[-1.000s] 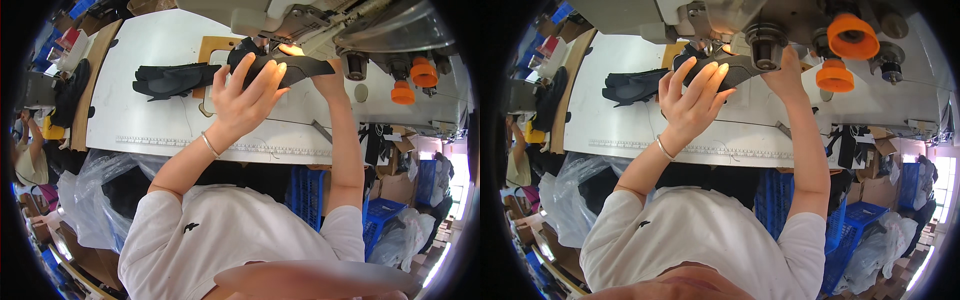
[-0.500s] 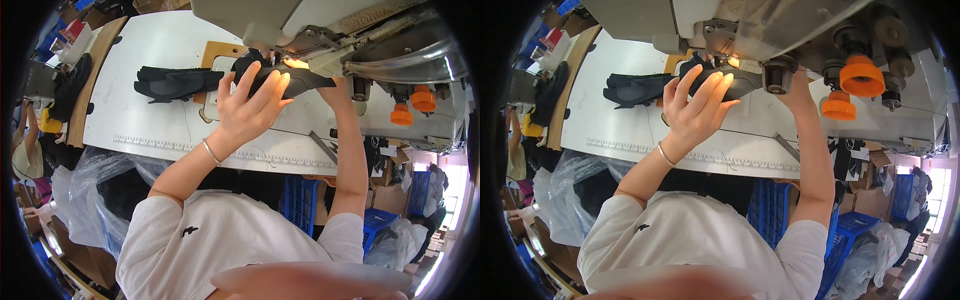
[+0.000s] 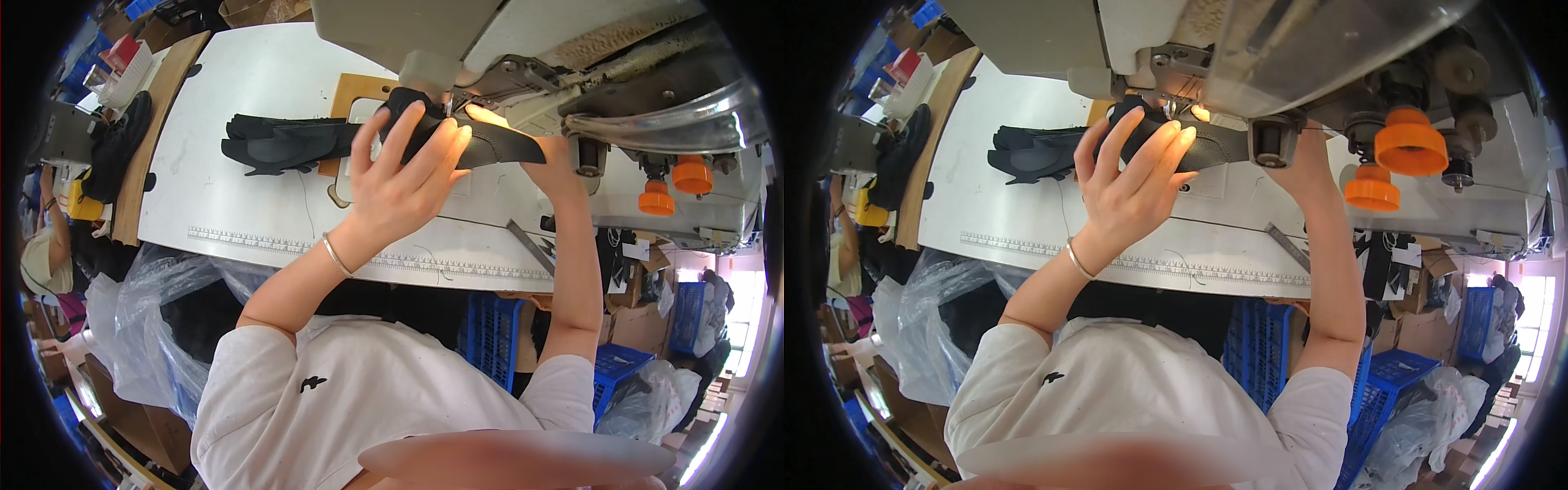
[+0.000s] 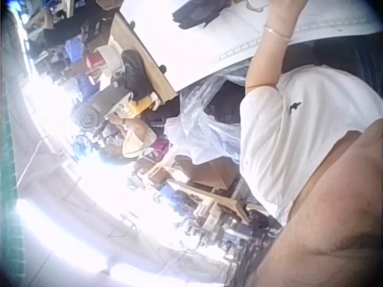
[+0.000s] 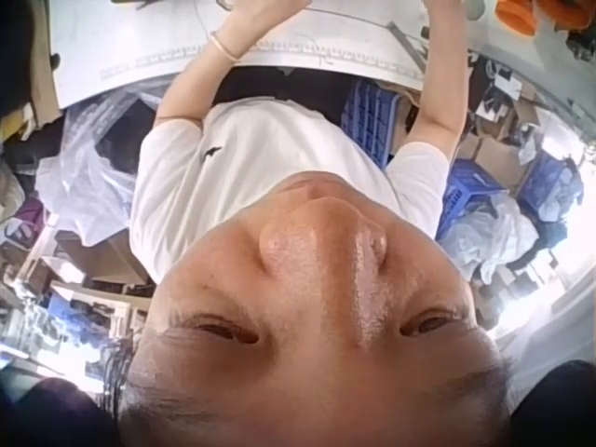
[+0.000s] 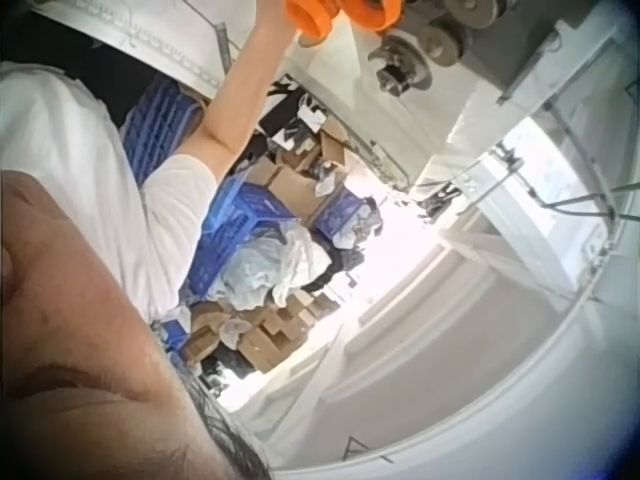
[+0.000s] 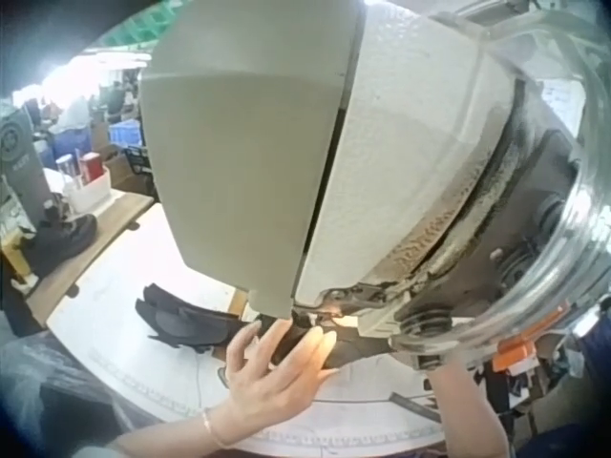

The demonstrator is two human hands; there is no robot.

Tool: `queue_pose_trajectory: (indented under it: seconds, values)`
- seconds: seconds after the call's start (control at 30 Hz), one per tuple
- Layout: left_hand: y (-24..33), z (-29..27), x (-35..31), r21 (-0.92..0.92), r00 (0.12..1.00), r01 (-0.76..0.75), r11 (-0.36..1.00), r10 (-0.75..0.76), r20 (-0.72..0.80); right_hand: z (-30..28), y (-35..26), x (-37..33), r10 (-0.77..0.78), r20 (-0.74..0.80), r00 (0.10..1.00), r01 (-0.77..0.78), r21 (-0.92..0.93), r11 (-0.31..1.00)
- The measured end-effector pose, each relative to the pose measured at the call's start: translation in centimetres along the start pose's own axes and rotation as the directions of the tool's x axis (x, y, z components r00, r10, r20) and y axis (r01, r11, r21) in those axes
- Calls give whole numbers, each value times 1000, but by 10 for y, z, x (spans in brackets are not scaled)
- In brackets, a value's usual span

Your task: Stitching together black shoe upper components using an industrial sewing machine.

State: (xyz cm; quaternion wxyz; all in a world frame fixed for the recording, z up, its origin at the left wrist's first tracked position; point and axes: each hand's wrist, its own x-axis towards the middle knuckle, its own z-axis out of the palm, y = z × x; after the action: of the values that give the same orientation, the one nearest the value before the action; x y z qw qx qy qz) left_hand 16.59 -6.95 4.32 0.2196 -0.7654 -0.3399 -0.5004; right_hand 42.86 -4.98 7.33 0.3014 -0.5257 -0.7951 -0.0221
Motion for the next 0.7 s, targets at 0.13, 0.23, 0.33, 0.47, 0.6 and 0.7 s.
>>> queue_pose_trajectory:
  seconds: [0.13,0.23,0.33,0.47,0.6,0.7]
  values:
    - [2,-3,2,68,994,-108,992,109,-6,-4,-7,-6,70,51,996,-71,10,997]
    - [6,-11,10,91,977,-154,984,138,163,-7,-18,-12,-6,50,999,11,-99,995]
    - [11,-11,17,154,979,-159,975,136,150,-4,-23,-19,-19,54,998,25,-130,991]
    - [13,-6,16,157,983,-164,974,148,109,-13,-44,-5,253,279,926,-235,-95,967]
    - [14,-13,19,162,974,-169,972,140,181,-10,-51,-8,-88,117,989,120,-306,944]
    - [13,-14,20,127,975,-159,979,136,173,-13,-74,-10,-35,84,996,62,-351,934]
